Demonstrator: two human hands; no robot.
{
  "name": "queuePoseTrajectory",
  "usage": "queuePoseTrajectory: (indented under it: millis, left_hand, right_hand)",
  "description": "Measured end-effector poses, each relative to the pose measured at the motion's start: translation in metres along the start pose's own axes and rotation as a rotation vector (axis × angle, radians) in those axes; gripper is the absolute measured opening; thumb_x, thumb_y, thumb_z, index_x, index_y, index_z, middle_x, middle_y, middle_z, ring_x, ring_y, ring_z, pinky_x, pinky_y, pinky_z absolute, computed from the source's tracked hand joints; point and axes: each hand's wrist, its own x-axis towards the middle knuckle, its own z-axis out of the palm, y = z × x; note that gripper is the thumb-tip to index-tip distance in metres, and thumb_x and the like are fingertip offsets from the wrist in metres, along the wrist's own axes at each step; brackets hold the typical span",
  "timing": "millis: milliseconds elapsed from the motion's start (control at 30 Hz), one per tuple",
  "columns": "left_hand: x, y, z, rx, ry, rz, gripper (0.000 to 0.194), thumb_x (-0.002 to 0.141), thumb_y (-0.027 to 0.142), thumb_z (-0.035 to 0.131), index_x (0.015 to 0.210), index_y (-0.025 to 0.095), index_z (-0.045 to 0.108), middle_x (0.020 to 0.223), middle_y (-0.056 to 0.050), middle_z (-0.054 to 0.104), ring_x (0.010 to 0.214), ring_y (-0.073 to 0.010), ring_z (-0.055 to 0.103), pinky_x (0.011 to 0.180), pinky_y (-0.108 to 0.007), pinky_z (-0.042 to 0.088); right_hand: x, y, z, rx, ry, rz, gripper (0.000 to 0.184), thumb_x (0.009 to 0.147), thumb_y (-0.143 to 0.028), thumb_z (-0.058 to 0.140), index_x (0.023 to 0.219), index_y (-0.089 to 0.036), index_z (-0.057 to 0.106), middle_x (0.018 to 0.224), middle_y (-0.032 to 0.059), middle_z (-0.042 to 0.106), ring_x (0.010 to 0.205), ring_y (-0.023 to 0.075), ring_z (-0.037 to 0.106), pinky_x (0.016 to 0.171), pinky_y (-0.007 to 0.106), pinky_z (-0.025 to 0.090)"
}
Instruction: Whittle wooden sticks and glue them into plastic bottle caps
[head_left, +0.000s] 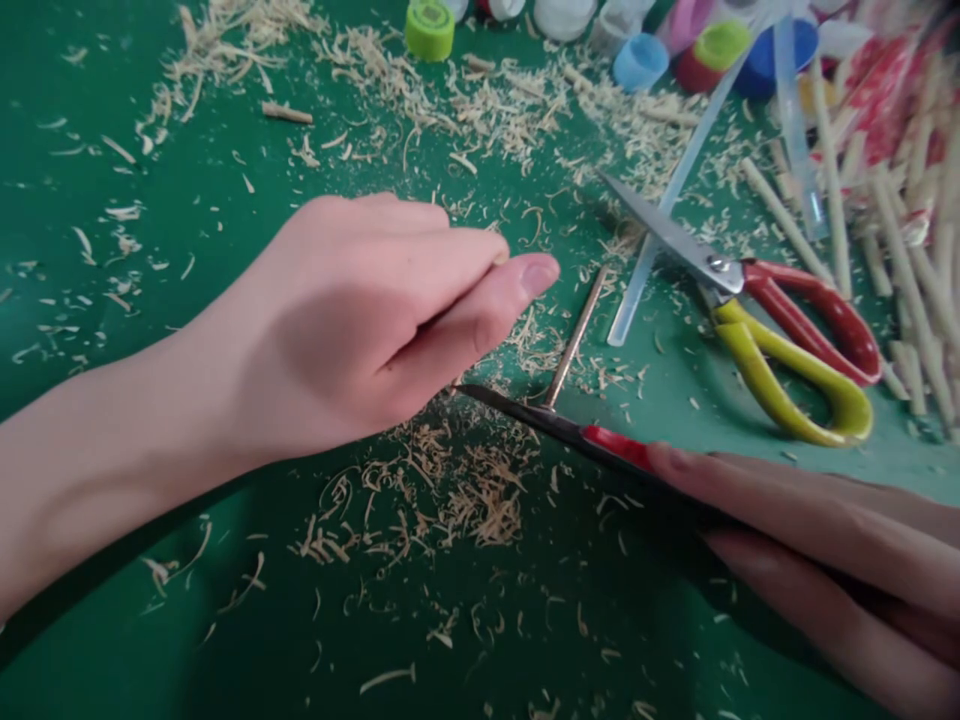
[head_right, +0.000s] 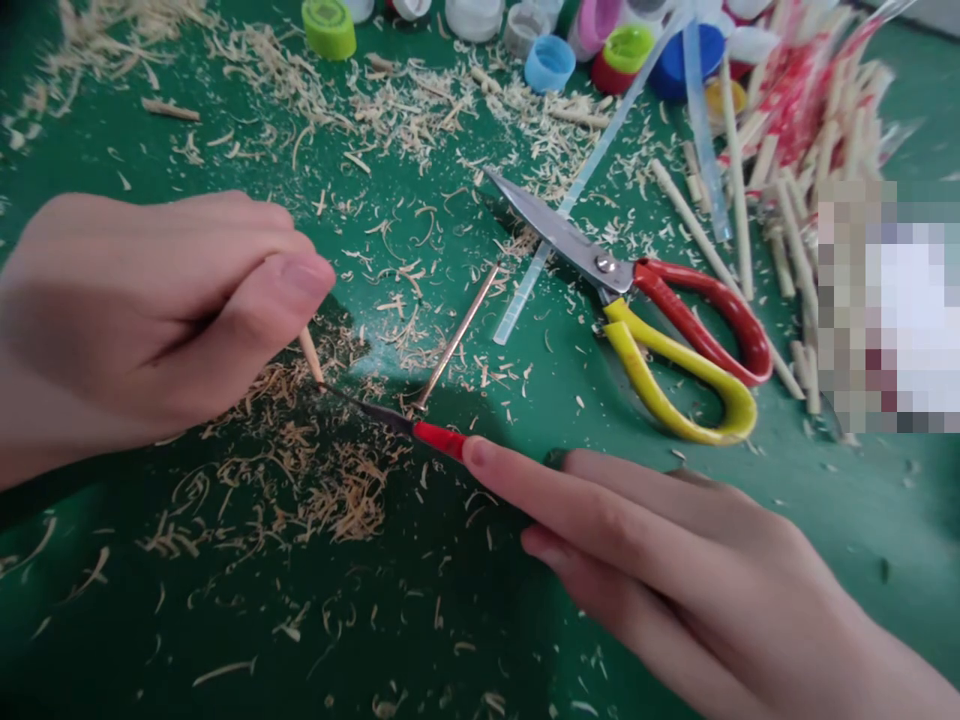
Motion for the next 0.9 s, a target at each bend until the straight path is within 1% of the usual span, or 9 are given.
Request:
queuePoseTrajectory:
  millis: [33,200,300,400,533,667,733,800,900]
  left_hand:
    - [0.0,0.0,0.0,0.0,-0.005,-0.005,0.041,0.095,0.024,0.029,0.054,0.02,0.023,0.051,0.003,0.022,0.045,-0.0037,0.025,0.053,-0.024,0.024]
    - [-0.001,0.0,-0.001,-0.038,0.008,0.013,0.042,0.095,0.023,0.031,0.054,0.02,0.023,0.052,0.003,0.022,0.045,-0.0038,0.026,0.054,-0.025,0.023]
    - [-0.002,-0.001,0.0,-0.014,-0.002,0.014,0.042,0.095,0.023,0.029,0.054,0.02,0.024,0.052,0.003,0.023,0.047,-0.0044,0.024,0.054,-0.025,0.022]
    - [-0.005,-0.003,0.001,0.063,0.004,-0.013,0.042,0.096,0.023,0.028,0.055,0.02,0.02,0.053,0.002,0.02,0.05,-0.0062,0.02,0.055,-0.027,0.021]
    - [-0.009,-0.009,0.0,0.133,-0.067,-0.089,0.04,0.096,0.023,0.03,0.058,0.021,0.018,0.052,0.002,0.023,0.053,-0.0093,0.022,0.057,-0.03,0.025]
    - [-0.009,-0.015,-0.007,0.159,-0.124,-0.127,0.035,0.094,0.026,0.037,0.06,0.021,0.029,0.053,0.001,0.034,0.058,-0.0119,0.032,0.06,-0.031,0.03]
    - [-0.008,-0.016,-0.01,0.187,-0.188,-0.155,0.031,0.093,0.027,0.038,0.063,0.021,0.033,0.055,0.0,0.038,0.061,-0.0127,0.035,0.063,-0.03,0.033]
    - [-0.006,-0.017,-0.012,0.217,-0.251,-0.187,0.031,0.094,0.028,0.035,0.064,0.021,0.036,0.057,0.0,0.04,0.063,-0.0133,0.037,0.067,-0.031,0.035]
    - [-0.006,-0.017,-0.01,0.205,-0.21,-0.187,0.034,0.094,0.032,0.033,0.062,0.021,0.036,0.056,0.001,0.036,0.063,-0.0125,0.036,0.07,-0.03,0.036]
  right_hand:
    - [0.0,0.0,0.0,0.002,0.012,0.004,0.06,0.097,-0.02,0.036,0.151,-0.041,0.023,0.087,-0.0021,0.07,0.069,0.0157,0.067,0.044,0.024,0.051]
    - [0.0,0.001,-0.003,0.011,-0.022,-0.005,0.059,0.096,-0.021,0.038,0.15,-0.041,0.028,0.086,-0.0027,0.072,0.066,0.0158,0.068,0.041,0.024,0.05]
    - [0.0,0.002,-0.002,0.006,0.01,0.026,0.058,0.096,-0.023,0.04,0.149,-0.045,0.028,0.094,-0.0049,0.072,0.069,0.0155,0.069,0.045,0.024,0.053]
    - [-0.003,0.003,0.0,0.005,0.055,0.066,0.055,0.097,-0.027,0.041,0.147,-0.047,0.03,0.104,-0.0076,0.072,0.071,0.0143,0.07,0.052,0.023,0.057]
    - [-0.006,0.003,0.0,0.015,0.089,0.071,0.056,0.097,-0.027,0.041,0.147,-0.048,0.03,0.114,-0.0094,0.069,0.076,0.0143,0.071,0.059,0.023,0.06]
    - [-0.005,0.004,0.001,0.06,0.099,0.06,0.058,0.096,-0.023,0.043,0.148,-0.046,0.029,0.11,-0.0089,0.07,0.073,0.0129,0.07,0.055,0.023,0.059]
    - [-0.005,0.005,0.002,0.055,0.111,0.039,0.058,0.097,-0.024,0.043,0.149,-0.044,0.028,0.107,-0.0075,0.071,0.072,0.0122,0.069,0.054,0.023,0.057]
    - [-0.006,0.006,0.002,0.009,0.112,0.022,0.058,0.097,-0.024,0.042,0.15,-0.043,0.027,0.103,-0.006,0.071,0.071,0.0123,0.069,0.052,0.023,0.056]
    - [-0.007,0.005,0.002,-0.043,0.116,-0.012,0.057,0.098,-0.025,0.039,0.151,-0.041,0.024,0.093,-0.0042,0.072,0.071,0.0134,0.069,0.047,0.023,0.055]
